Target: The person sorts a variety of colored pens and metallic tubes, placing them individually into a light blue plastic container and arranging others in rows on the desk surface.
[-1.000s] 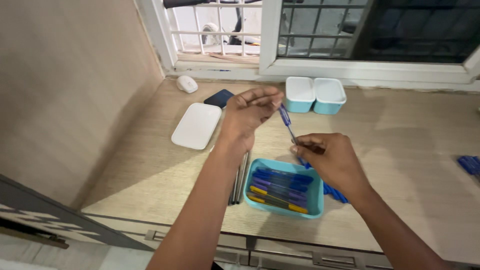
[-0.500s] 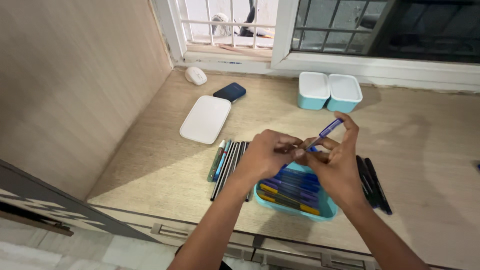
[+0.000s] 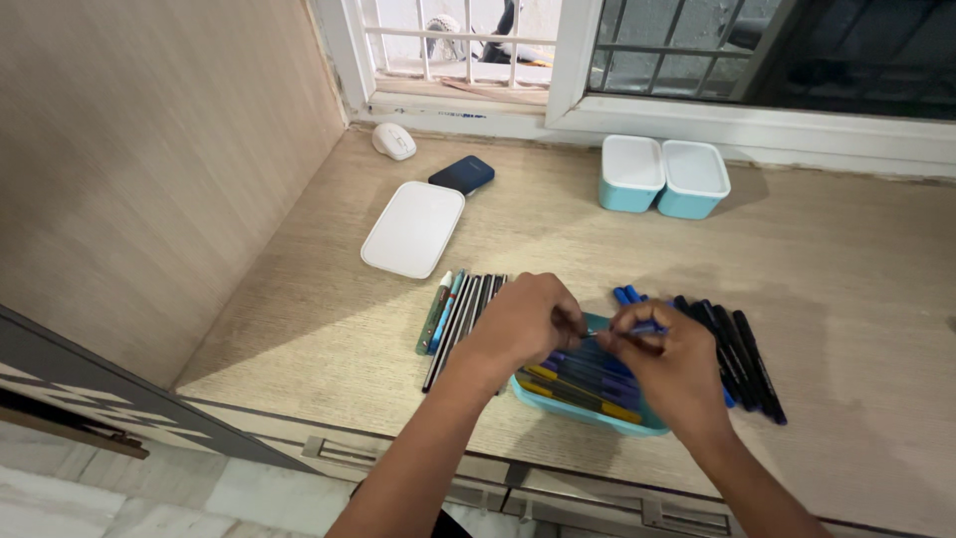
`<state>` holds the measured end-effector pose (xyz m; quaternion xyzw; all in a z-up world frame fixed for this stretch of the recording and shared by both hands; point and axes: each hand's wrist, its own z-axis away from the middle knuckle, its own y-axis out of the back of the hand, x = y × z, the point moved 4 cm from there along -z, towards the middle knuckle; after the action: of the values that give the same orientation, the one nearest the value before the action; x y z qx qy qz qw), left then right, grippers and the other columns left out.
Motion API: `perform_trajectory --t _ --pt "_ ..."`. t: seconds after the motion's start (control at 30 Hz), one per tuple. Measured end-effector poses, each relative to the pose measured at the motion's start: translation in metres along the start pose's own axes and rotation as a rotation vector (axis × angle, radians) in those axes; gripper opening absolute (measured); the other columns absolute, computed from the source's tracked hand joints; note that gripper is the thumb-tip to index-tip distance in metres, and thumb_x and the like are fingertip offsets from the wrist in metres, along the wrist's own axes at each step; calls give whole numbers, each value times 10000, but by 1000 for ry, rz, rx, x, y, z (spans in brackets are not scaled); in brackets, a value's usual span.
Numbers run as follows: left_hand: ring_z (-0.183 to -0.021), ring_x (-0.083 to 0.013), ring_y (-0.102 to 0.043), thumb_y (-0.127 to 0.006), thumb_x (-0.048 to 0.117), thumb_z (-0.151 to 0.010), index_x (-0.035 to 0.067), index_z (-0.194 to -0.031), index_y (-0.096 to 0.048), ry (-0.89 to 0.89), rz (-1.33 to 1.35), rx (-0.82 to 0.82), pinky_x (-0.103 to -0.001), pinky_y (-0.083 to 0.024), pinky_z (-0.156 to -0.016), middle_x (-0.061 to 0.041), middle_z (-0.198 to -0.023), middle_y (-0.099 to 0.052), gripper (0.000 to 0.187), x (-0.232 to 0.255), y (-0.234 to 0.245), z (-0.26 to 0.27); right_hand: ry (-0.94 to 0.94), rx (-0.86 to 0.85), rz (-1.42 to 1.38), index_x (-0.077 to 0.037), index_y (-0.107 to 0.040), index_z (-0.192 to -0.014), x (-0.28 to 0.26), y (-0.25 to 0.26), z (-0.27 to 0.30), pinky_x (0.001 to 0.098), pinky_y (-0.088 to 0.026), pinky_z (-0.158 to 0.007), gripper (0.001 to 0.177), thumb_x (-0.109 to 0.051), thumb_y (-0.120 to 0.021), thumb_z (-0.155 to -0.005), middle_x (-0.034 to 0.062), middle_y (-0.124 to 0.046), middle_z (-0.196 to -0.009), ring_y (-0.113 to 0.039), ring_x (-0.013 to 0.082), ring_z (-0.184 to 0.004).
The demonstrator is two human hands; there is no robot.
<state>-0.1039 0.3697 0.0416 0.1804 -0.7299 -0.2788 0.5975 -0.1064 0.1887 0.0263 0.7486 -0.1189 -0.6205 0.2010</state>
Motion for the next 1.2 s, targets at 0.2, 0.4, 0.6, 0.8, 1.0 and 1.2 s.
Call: perform_trajectory --t 0.2,0.4,0.6,0.8,1.0,1.2 --pt "-759 -258 -753 -782 31 -672 135 -788 -823 11 -120 -82 -357 -592 -733 -108 -806 -774 161 -1 -9 0 48 -51 227 -27 -761 -820 1 2 9 318 -609 -736 94 -17 -804 -737 70 -807 -890 -772 160 -803" --pt "-816 -271 -750 -708 -38 -681 148 -683 -808 62 -273 -140 -379 -588 -750 -88 -809 -774 211 1 -12 -5 4 -212 471 -90 -815 -942 -5 2 10 360 -602 -732 242 -124 -833 -703 123 -791 -867 -772 258 -747" --pt "-842 -297 -749 -718 34 -746 180 -652 -809 55 -395 -182 -389 -586 -775 -97 -838 -772 195 3 -18 -3 65 -281 591 -100 -831 -927 -1 1 10 381 -593 -749 213 -108 -784 -720 150 -781 -861 -759 296 -779" --pt "-871 -295 -746 -827 69 -626 186 -671 -792 45 -483 -242 -413 -579 -798 -84 -869 -775 130 7 -24 -3 -6 -340 577 -103 -823 -951 3 5 6 374 -601 -768 211 -80 -739 -758 144 -793 -883 -780 277 -792" --pt "-877 -313 -745 -817 81 -656 184 -678 -800 7 -477 -173 -414 -589 -791 -105 -882 -774 107 4 -22 -3 -24 -377 586 -88 -818 -946 2 5 6 364 -603 -803 202 -86 -764 -752 138 -798 -909 -783 261 -834" --pt "-873 -331 -737 -830 105 -595 163 -669 -773 7 -531 -188 -430 -587 -757 -129 -881 -760 110 5 -23 -5 114 -380 677 -88 -829 -901 6 4 2 393 -590 -829 211 -58 -754 -706 161 -777 -908 -752 310 -871"
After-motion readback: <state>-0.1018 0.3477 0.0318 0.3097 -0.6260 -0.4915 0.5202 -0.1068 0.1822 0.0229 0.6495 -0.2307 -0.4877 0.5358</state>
